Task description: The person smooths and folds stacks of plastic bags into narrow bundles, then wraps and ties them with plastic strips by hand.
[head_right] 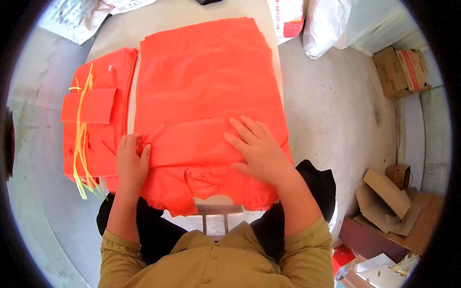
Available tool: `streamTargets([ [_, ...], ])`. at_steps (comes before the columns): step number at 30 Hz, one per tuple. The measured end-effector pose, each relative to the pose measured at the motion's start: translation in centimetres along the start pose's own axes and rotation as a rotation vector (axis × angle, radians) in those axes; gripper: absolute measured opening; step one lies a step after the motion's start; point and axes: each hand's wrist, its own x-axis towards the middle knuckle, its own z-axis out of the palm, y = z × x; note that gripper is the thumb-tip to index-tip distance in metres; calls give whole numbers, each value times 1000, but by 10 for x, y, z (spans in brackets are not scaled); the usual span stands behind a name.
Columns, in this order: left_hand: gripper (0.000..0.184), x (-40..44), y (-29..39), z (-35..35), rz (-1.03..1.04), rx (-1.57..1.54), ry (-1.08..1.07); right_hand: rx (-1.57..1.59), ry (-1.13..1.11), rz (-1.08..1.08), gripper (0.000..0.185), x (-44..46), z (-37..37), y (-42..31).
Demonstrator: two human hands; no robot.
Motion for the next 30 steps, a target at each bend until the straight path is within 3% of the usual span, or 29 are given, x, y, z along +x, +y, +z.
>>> streamTargets([
  [2,42,0,-1,2,250,108,92,6,-56,21,65,-1,1,0],
  [5,54,1,8,-2,480,50,-65,-8,-78,20,66,-1,-3,-1],
  [11,65,0,28,-16,436,63,-218,-91,-133,34,66,-5,-7,2],
  [23,49,-4,10,-3,498,176,-79,-213,-34,21,60,-14,-7,10],
  [30,47,-9,12,-14,471,104,-85,-112,-30,130,59,-19,-28,4],
])
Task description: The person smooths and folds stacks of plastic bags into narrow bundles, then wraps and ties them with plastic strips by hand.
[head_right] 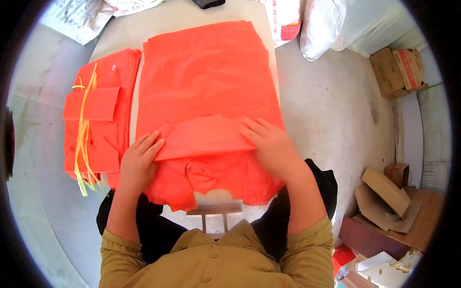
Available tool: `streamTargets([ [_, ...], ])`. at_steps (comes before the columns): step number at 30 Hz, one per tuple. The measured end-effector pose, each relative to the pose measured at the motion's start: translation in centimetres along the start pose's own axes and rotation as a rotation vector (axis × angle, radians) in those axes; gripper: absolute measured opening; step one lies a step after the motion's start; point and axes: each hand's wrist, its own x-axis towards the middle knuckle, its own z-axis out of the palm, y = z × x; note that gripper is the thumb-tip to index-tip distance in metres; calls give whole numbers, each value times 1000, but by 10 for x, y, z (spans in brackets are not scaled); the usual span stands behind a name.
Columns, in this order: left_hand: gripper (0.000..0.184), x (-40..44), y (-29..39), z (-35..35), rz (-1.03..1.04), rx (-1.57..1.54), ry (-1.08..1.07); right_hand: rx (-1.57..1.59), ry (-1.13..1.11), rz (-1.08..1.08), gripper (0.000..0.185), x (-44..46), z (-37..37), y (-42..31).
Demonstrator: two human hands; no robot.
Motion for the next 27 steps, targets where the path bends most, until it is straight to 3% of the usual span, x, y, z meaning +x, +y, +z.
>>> streamTargets([
  [5,41,-10,-1,-20,31,-187,-23,207,11,70,40,-14,-23,9],
  [8,30,-23,-5,-22,-123,-520,-41,372,-43,175,26,-20,-44,6],
  [11,22,-27,-13,-32,-488,-656,-173,469,-82,360,21,-14,-46,15],
  [14,21,-11,-11,-16,-717,-1052,127,610,89,427,19,4,-27,24],
  [15,33,-6,-13,-13,-749,-1043,132,611,148,434,20,10,-19,25],
  [18,47,11,-11,3,-668,-1036,314,590,287,435,24,27,7,33],
  [21,56,18,-10,9,-686,-1107,294,529,342,409,28,34,25,39],
  [27,51,15,-27,23,-705,-1108,248,402,357,315,38,40,29,32],
])
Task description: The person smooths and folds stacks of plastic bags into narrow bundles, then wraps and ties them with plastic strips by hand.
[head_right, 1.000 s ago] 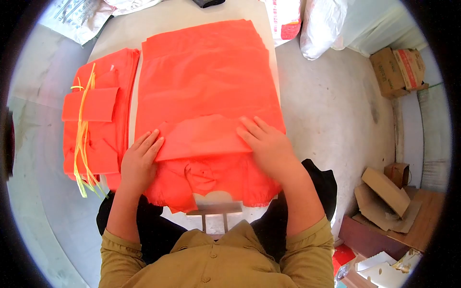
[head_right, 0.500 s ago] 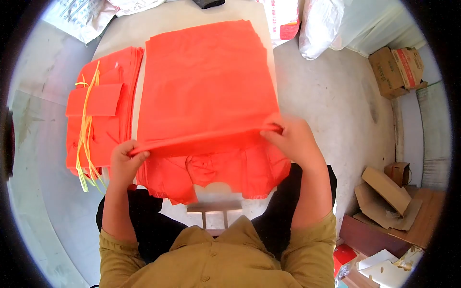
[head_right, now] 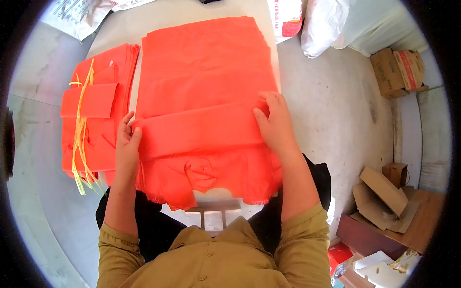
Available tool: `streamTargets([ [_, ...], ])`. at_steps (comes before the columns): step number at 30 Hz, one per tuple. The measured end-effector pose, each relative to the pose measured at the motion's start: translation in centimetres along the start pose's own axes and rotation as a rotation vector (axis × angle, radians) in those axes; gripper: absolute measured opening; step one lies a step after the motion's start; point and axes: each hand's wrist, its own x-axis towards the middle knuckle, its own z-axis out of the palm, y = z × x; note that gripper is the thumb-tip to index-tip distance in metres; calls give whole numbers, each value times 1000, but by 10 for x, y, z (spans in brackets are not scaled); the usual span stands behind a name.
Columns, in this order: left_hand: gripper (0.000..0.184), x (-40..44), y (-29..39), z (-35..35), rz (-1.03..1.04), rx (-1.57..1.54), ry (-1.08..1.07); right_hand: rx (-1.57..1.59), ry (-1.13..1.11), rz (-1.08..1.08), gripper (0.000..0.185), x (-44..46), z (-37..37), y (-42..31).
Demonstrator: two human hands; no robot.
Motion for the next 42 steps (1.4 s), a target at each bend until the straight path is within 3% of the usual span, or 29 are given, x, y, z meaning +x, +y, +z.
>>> streamTargets([
  [5,57,-4,6,-3,-104,-308,76,75,45,-16,41,-2,2,7],
  [15,54,-35,8,-20,-219,-503,109,268,-83,365,40,-28,-34,24],
  [18,55,-40,2,-13,-176,-496,144,349,-55,256,41,-34,-23,31],
  [22,59,-43,-9,-9,-134,-410,82,222,-64,202,41,-34,-26,34],
  [25,57,-42,-8,-11,-154,-349,81,434,-96,432,40,-30,-37,19],
  [31,38,-40,-6,-17,-239,-278,139,441,-189,499,35,-32,-48,26],
  [42,36,-35,-16,-17,-186,-307,92,560,-267,597,39,-27,-54,28],
])
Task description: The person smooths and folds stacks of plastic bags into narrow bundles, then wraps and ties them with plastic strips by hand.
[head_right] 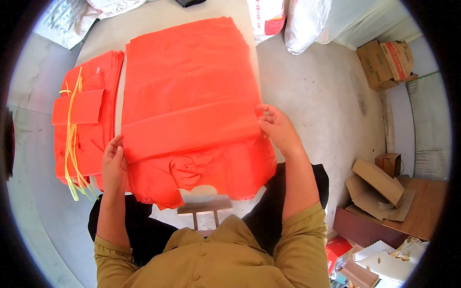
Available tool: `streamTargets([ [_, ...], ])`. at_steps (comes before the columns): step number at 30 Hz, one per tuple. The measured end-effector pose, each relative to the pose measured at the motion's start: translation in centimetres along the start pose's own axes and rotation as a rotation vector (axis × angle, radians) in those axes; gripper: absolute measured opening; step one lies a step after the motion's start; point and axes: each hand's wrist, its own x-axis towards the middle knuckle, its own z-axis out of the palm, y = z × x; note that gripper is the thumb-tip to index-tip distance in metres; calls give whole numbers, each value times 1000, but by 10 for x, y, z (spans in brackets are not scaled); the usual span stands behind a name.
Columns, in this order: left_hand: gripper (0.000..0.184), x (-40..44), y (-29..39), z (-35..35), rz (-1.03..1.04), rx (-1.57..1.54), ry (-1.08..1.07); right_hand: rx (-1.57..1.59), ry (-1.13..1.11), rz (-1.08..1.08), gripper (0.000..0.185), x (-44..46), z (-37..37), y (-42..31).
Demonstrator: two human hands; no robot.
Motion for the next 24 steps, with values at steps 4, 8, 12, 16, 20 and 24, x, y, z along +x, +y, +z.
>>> streamTargets([
  [4,36,-2,6,3,-20,9,3,16,-52,37,45,2,-1,0],
  [8,36,-1,5,3,-28,8,5,14,-63,68,54,1,4,-3],
  [12,36,-1,3,2,-32,41,13,64,-52,61,59,-5,10,-14],
  [16,36,2,-1,0,-24,38,15,135,-82,52,60,0,6,-4],
  [20,35,2,-1,2,-7,-16,3,315,-128,36,59,10,-1,12],
  [24,34,2,-2,1,-18,21,28,283,-98,38,59,10,5,8],
])
